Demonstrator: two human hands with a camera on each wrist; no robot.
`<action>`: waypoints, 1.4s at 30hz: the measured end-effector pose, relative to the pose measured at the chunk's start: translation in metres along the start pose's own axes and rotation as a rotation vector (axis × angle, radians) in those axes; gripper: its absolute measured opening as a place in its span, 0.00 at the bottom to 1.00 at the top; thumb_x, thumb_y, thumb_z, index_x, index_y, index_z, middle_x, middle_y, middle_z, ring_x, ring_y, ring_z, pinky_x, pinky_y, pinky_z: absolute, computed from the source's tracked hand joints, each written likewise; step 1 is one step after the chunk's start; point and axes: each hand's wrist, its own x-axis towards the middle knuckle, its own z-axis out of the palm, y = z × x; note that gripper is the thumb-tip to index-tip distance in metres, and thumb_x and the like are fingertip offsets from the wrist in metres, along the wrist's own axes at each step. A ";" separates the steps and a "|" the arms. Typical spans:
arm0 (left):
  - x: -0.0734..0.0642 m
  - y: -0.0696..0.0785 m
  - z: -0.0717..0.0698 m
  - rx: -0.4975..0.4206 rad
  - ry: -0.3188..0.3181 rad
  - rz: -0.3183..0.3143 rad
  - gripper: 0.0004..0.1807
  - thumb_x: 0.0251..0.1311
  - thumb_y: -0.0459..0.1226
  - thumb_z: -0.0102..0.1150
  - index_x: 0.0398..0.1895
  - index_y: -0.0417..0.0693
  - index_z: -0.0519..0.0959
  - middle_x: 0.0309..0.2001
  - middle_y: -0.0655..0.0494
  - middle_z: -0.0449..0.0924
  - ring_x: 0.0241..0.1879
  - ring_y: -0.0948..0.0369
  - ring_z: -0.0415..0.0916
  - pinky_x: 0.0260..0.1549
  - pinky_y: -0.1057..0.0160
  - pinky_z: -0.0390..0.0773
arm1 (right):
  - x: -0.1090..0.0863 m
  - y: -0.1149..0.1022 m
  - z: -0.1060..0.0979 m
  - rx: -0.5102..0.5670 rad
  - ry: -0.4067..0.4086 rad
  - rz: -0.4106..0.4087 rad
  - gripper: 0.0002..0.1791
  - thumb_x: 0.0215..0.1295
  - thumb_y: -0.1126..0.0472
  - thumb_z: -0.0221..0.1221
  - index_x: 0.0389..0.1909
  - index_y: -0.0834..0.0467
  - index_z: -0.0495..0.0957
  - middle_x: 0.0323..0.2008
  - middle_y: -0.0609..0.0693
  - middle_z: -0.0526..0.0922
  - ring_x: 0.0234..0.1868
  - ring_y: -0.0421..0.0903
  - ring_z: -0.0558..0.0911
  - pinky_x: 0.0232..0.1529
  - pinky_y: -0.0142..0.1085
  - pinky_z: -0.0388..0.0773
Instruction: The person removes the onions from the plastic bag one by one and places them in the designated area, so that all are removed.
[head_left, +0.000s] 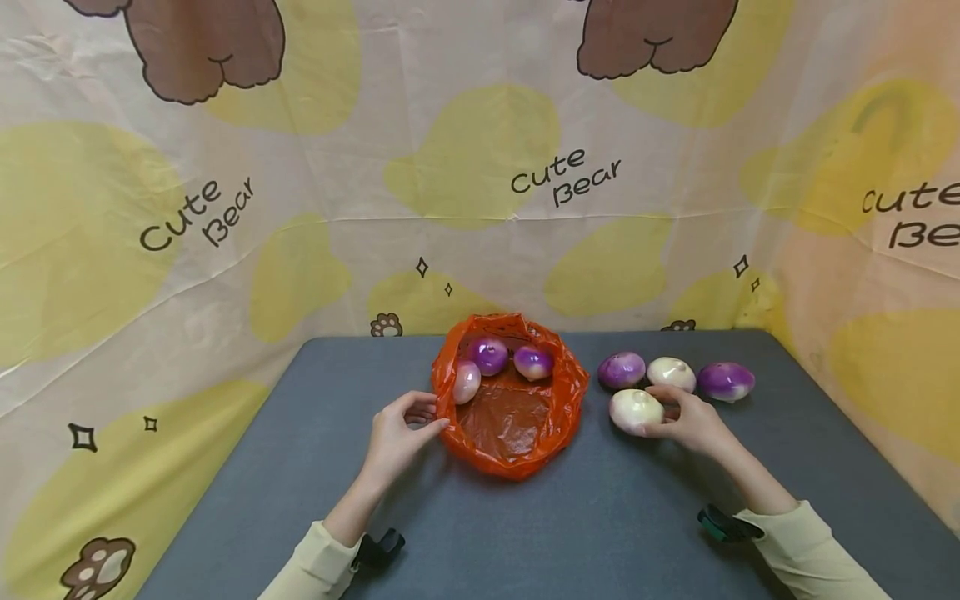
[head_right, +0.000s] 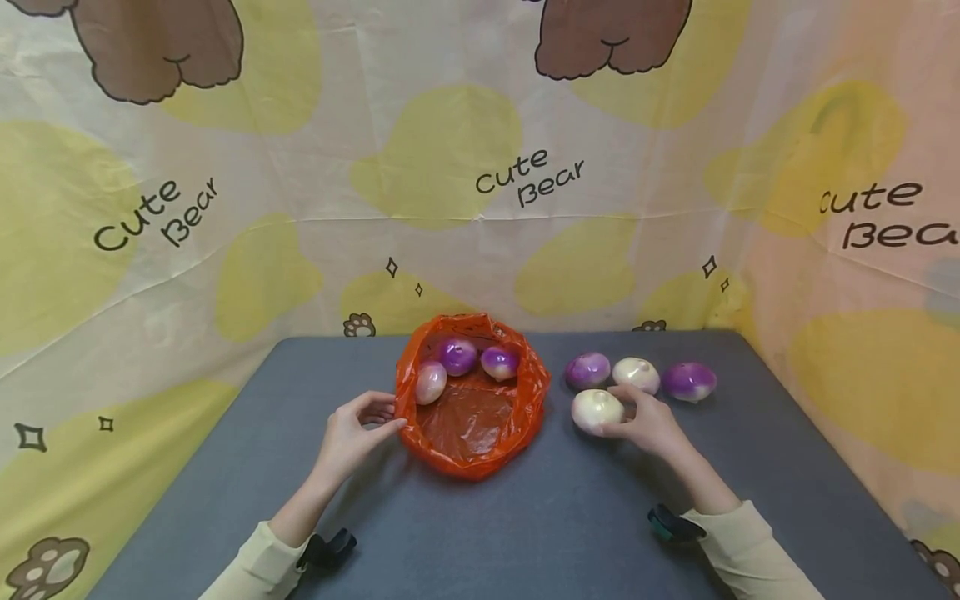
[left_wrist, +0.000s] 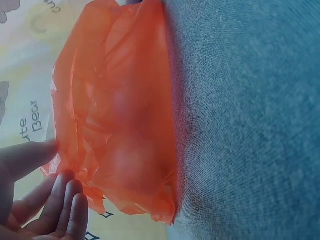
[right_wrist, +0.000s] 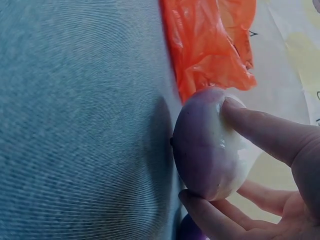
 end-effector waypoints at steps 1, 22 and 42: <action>0.000 0.000 0.000 0.000 0.001 -0.004 0.18 0.46 0.35 0.73 0.42 0.42 0.81 0.36 0.48 0.83 0.37 0.53 0.80 0.43 0.50 0.81 | 0.000 0.001 0.001 0.002 -0.002 0.000 0.39 0.49 0.51 0.71 0.58 0.67 0.70 0.55 0.68 0.76 0.48 0.61 0.81 0.45 0.50 0.80; -0.001 -0.001 -0.002 0.018 -0.006 0.007 0.16 0.47 0.38 0.73 0.40 0.49 0.81 0.35 0.55 0.82 0.35 0.60 0.79 0.41 0.55 0.82 | -0.001 0.003 0.003 0.015 -0.014 -0.033 0.38 0.50 0.52 0.71 0.58 0.69 0.70 0.55 0.68 0.75 0.49 0.63 0.80 0.47 0.51 0.79; -0.001 -0.002 -0.001 0.010 -0.006 0.011 0.16 0.47 0.37 0.73 0.40 0.48 0.81 0.35 0.54 0.82 0.35 0.60 0.79 0.42 0.55 0.82 | -0.001 0.005 0.003 0.007 -0.029 -0.007 0.39 0.52 0.50 0.69 0.60 0.67 0.68 0.57 0.68 0.73 0.54 0.66 0.76 0.49 0.55 0.76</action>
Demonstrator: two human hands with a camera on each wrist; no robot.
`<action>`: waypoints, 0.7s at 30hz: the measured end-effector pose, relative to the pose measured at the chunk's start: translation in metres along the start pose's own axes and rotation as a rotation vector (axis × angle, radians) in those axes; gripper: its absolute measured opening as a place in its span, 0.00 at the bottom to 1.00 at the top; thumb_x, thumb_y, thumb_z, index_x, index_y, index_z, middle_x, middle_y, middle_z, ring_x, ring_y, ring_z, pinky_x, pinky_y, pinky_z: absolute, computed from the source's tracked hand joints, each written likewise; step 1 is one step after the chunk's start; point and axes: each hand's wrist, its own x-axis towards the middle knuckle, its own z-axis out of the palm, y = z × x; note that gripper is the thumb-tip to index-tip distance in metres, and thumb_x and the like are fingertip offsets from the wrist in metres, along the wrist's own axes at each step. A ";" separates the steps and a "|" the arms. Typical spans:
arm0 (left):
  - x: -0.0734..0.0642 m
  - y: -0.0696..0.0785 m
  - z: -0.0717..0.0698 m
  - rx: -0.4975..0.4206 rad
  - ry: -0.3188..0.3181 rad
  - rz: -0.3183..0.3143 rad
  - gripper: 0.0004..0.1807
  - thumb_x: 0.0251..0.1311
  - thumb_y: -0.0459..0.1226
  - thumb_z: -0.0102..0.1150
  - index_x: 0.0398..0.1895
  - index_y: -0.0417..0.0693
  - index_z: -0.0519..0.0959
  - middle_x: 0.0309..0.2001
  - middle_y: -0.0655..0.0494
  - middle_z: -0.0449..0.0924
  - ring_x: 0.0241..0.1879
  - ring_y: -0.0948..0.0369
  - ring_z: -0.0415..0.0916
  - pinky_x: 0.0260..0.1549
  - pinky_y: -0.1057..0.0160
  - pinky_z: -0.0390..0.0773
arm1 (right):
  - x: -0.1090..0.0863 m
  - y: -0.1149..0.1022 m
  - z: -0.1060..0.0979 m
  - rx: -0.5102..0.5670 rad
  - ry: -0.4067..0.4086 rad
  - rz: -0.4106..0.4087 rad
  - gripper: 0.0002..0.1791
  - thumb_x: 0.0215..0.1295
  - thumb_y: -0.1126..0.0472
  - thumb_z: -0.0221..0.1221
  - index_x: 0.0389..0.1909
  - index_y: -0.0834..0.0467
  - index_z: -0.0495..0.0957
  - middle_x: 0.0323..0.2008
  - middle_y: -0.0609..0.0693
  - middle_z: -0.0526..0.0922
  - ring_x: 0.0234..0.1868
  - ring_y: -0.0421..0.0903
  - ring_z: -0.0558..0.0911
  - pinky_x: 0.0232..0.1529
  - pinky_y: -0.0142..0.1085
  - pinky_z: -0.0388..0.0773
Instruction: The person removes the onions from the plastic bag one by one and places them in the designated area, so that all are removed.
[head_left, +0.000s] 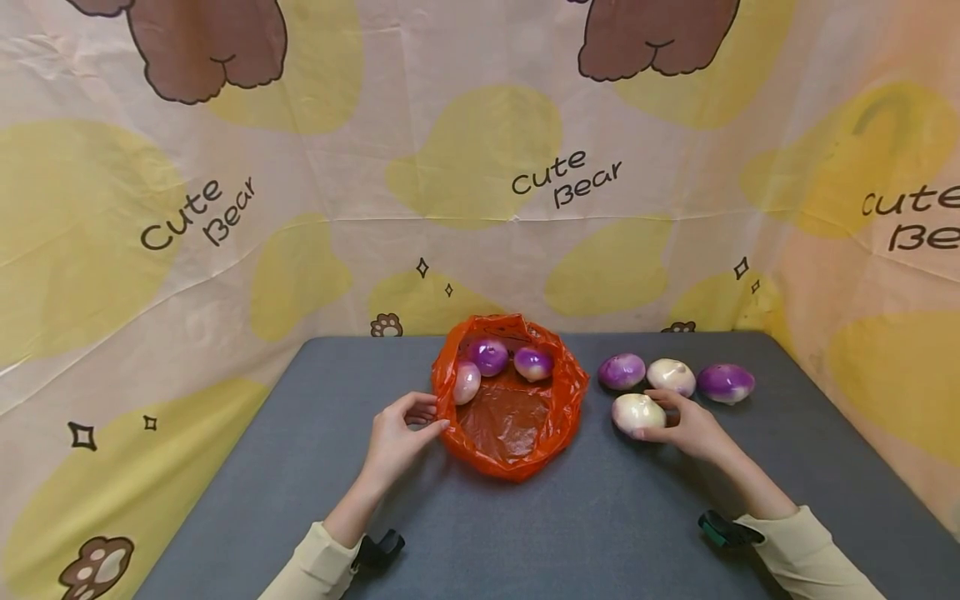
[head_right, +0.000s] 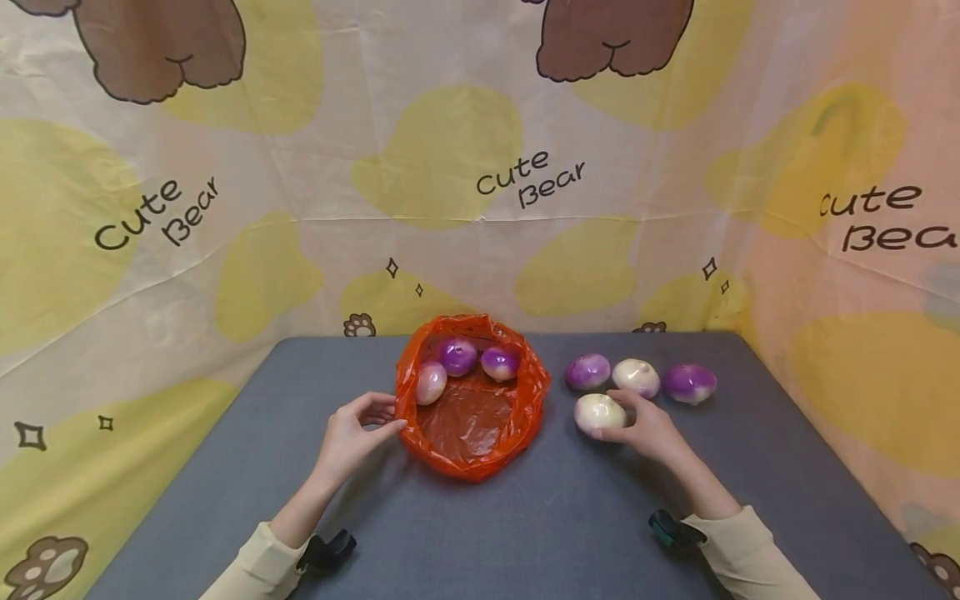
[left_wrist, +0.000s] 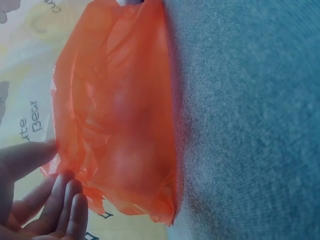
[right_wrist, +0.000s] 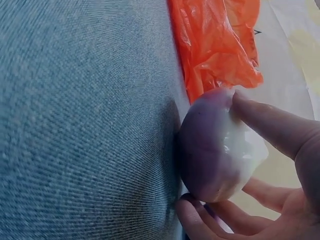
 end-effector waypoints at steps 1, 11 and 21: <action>0.000 0.000 0.000 0.001 0.000 -0.002 0.16 0.47 0.37 0.73 0.40 0.49 0.81 0.35 0.54 0.82 0.35 0.60 0.79 0.42 0.55 0.82 | 0.000 0.001 0.000 0.005 0.002 0.001 0.39 0.52 0.50 0.69 0.60 0.67 0.68 0.57 0.68 0.74 0.54 0.66 0.76 0.49 0.55 0.76; 0.000 0.001 0.000 0.009 -0.003 -0.007 0.16 0.47 0.37 0.73 0.40 0.49 0.81 0.35 0.55 0.82 0.35 0.60 0.79 0.42 0.54 0.82 | 0.002 0.003 0.005 0.082 -0.010 -0.024 0.37 0.53 0.53 0.69 0.60 0.67 0.69 0.58 0.67 0.73 0.54 0.64 0.77 0.51 0.54 0.76; 0.000 0.001 0.001 0.012 0.007 0.003 0.16 0.47 0.37 0.73 0.41 0.48 0.81 0.35 0.54 0.82 0.35 0.59 0.79 0.41 0.54 0.82 | 0.002 0.005 0.005 0.089 -0.024 -0.035 0.38 0.52 0.54 0.69 0.60 0.69 0.66 0.57 0.70 0.73 0.57 0.66 0.74 0.53 0.55 0.74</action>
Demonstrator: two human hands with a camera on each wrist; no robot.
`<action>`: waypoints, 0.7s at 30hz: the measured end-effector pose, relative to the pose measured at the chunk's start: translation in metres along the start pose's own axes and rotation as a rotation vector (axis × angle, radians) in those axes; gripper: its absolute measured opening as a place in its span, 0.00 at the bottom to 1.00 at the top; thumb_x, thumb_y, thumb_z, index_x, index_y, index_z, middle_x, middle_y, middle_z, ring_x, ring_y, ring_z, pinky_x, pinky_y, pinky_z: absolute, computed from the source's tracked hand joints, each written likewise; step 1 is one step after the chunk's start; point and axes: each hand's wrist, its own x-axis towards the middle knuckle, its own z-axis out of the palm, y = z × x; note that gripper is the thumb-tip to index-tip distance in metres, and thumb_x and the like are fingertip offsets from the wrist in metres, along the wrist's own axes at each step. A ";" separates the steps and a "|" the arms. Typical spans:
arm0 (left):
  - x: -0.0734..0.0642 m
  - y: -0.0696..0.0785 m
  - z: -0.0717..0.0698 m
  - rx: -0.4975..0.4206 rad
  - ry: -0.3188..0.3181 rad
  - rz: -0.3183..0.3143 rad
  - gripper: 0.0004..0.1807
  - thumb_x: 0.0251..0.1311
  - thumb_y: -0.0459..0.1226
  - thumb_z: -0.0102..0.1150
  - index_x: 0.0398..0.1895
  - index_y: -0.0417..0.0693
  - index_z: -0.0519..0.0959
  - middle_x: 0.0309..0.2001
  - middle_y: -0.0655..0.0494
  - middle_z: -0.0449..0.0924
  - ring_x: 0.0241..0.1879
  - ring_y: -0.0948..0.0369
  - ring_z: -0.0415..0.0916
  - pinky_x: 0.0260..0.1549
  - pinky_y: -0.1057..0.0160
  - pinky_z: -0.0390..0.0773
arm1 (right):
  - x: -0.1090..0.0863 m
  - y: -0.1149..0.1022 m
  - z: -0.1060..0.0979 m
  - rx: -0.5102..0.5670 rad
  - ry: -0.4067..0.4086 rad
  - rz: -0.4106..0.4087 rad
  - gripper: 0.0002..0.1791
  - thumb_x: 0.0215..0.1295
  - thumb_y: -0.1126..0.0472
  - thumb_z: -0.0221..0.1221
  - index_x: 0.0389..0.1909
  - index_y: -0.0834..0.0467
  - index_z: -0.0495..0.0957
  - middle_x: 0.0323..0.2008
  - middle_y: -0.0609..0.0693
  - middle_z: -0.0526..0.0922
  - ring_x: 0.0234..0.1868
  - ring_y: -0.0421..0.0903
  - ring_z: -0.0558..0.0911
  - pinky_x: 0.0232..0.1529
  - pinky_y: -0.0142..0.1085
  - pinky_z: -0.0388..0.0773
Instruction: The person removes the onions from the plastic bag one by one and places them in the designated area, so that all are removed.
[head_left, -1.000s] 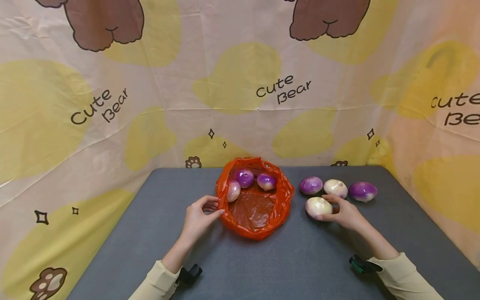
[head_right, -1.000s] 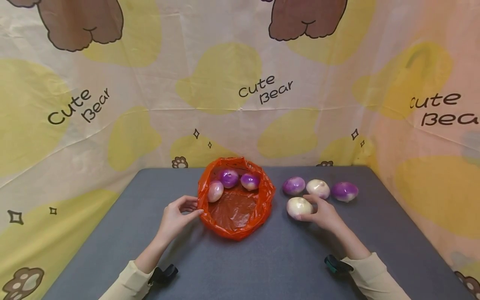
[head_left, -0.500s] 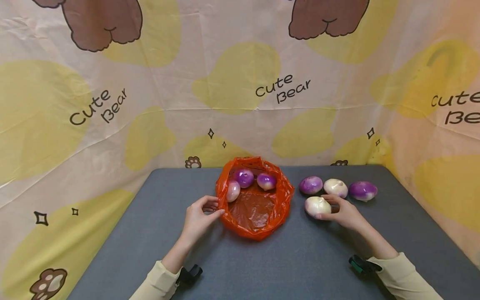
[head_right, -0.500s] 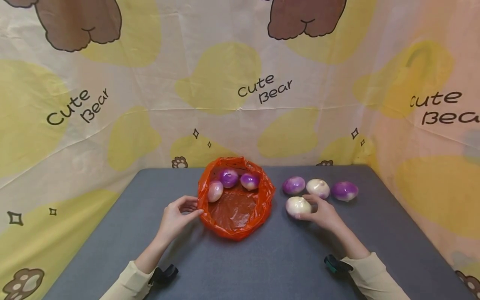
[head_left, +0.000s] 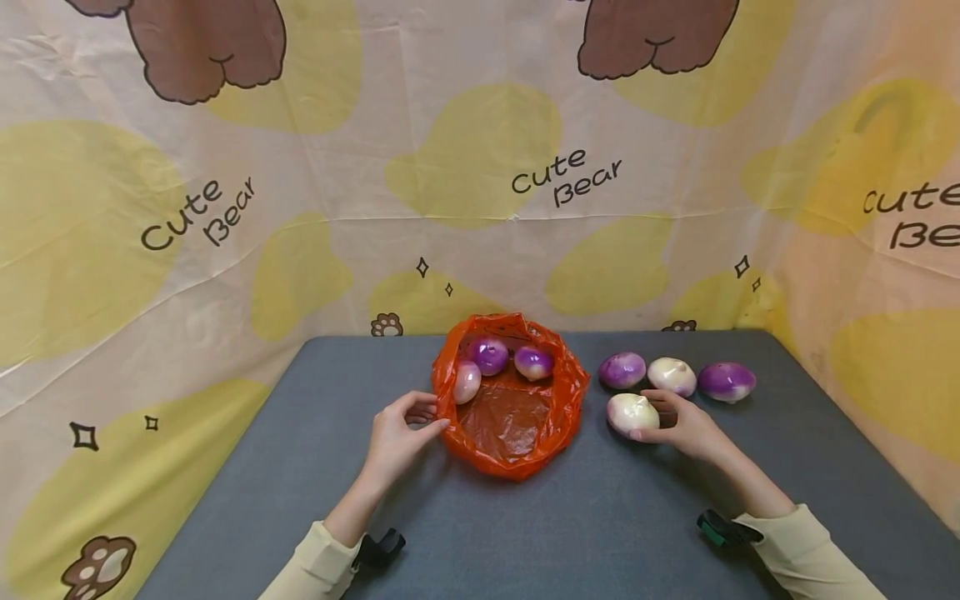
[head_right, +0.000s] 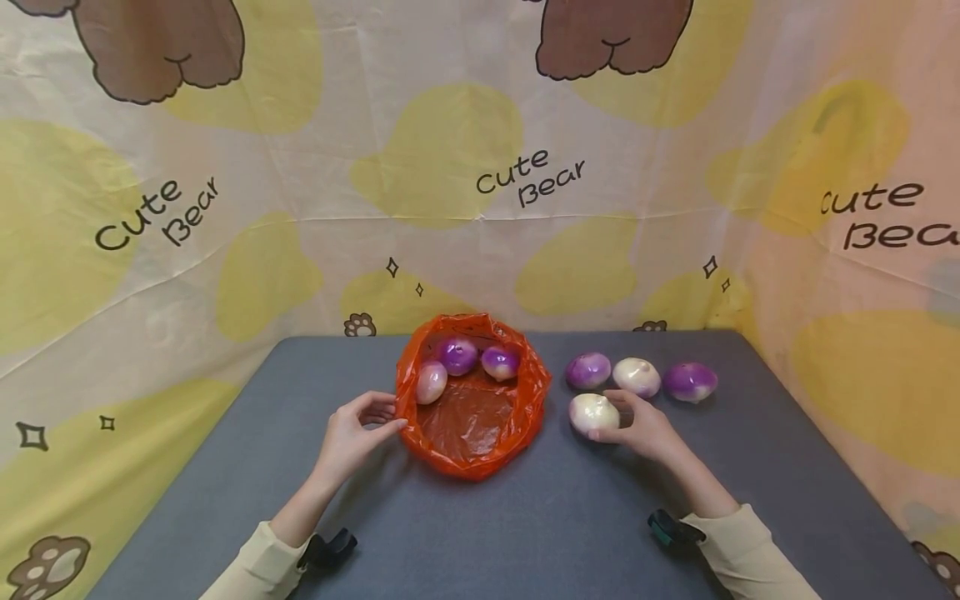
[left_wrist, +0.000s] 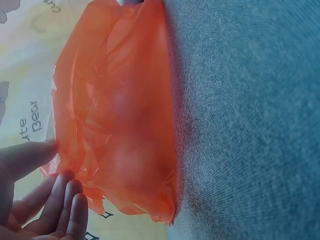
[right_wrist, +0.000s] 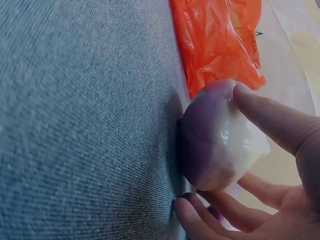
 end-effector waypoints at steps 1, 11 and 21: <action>0.000 0.000 0.000 0.000 0.002 0.002 0.16 0.47 0.37 0.73 0.41 0.48 0.81 0.35 0.54 0.82 0.35 0.59 0.79 0.41 0.54 0.83 | 0.000 0.000 0.000 0.005 -0.003 -0.001 0.38 0.52 0.55 0.69 0.61 0.69 0.66 0.58 0.70 0.72 0.57 0.66 0.74 0.53 0.55 0.74; 0.000 -0.001 0.000 -0.004 0.005 0.003 0.16 0.46 0.37 0.73 0.40 0.48 0.82 0.35 0.54 0.83 0.35 0.59 0.79 0.41 0.54 0.82 | -0.003 -0.004 -0.006 0.020 -0.019 0.012 0.39 0.54 0.55 0.68 0.61 0.70 0.65 0.58 0.71 0.71 0.55 0.67 0.76 0.52 0.55 0.76; 0.001 -0.002 0.000 -0.030 0.003 0.000 0.16 0.47 0.39 0.73 0.41 0.47 0.82 0.35 0.51 0.83 0.36 0.57 0.79 0.42 0.54 0.82 | -0.005 -0.006 -0.011 0.023 -0.027 0.020 0.38 0.54 0.56 0.68 0.62 0.69 0.64 0.60 0.71 0.69 0.57 0.68 0.74 0.52 0.55 0.76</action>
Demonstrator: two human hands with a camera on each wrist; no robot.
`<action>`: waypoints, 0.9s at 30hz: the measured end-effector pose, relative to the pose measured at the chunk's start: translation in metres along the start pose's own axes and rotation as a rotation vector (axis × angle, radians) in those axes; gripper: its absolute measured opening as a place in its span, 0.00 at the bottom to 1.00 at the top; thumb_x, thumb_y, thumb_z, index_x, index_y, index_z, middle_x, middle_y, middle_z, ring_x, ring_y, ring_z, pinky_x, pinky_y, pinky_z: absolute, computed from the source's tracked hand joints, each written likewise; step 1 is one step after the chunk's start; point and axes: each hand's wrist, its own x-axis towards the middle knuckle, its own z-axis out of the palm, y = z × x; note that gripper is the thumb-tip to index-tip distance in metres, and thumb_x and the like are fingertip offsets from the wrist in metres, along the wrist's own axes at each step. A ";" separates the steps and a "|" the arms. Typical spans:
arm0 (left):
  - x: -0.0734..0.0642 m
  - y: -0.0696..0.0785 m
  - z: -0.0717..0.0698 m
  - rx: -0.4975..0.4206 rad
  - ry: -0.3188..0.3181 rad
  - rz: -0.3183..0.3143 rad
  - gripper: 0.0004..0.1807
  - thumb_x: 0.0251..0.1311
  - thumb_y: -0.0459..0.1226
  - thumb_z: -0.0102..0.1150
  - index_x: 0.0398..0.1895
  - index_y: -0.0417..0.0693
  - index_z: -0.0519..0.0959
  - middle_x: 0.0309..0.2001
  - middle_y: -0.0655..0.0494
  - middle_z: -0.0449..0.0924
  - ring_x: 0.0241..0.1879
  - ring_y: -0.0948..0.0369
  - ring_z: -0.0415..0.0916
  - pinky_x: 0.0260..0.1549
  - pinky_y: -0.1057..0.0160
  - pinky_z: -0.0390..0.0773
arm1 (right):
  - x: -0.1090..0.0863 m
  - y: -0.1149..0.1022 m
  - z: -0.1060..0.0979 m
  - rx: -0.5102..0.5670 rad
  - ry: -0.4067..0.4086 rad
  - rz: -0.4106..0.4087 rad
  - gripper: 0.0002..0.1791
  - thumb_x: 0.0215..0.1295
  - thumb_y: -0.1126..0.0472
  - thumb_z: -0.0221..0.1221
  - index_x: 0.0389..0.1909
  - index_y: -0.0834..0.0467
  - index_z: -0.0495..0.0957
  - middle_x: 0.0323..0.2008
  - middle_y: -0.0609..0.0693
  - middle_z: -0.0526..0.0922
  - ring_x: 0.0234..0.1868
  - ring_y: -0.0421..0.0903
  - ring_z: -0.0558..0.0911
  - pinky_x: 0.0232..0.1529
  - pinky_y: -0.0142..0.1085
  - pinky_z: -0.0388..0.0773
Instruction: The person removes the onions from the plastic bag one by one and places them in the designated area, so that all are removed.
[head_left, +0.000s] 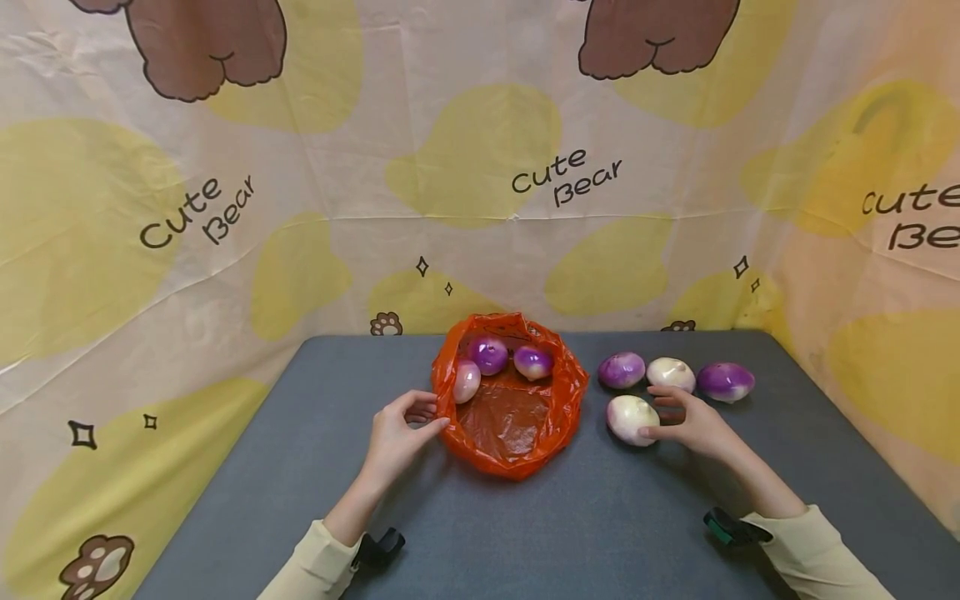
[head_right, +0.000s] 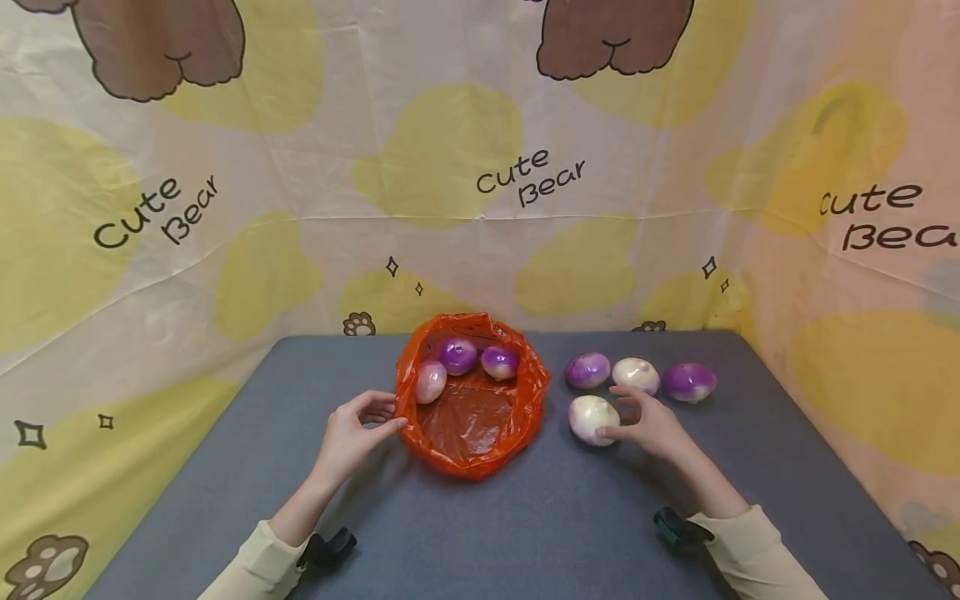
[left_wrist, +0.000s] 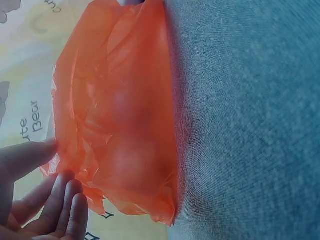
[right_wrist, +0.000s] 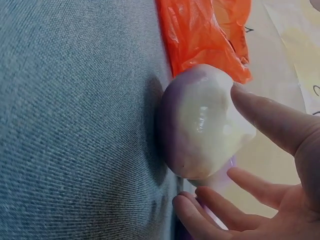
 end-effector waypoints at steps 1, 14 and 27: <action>0.000 0.000 0.000 0.003 0.001 -0.003 0.16 0.47 0.38 0.73 0.40 0.47 0.82 0.35 0.51 0.83 0.36 0.57 0.79 0.42 0.54 0.82 | 0.000 0.001 0.000 0.006 -0.001 -0.002 0.38 0.54 0.56 0.68 0.62 0.69 0.64 0.59 0.71 0.69 0.57 0.68 0.74 0.51 0.54 0.76; -0.006 0.028 -0.004 -0.002 -0.009 -0.021 0.17 0.48 0.31 0.71 0.42 0.37 0.80 0.36 0.43 0.82 0.37 0.50 0.79 0.44 0.47 0.80 | -0.002 -0.004 -0.002 -0.007 0.009 0.002 0.37 0.55 0.55 0.67 0.62 0.69 0.65 0.58 0.71 0.71 0.56 0.67 0.75 0.51 0.54 0.76; 0.001 0.000 0.001 0.011 -0.001 0.010 0.17 0.45 0.37 0.74 0.40 0.47 0.82 0.34 0.53 0.83 0.35 0.59 0.79 0.41 0.52 0.82 | 0.011 -0.038 -0.019 -0.021 0.067 0.003 0.37 0.59 0.51 0.64 0.64 0.66 0.64 0.61 0.67 0.70 0.59 0.65 0.73 0.54 0.54 0.75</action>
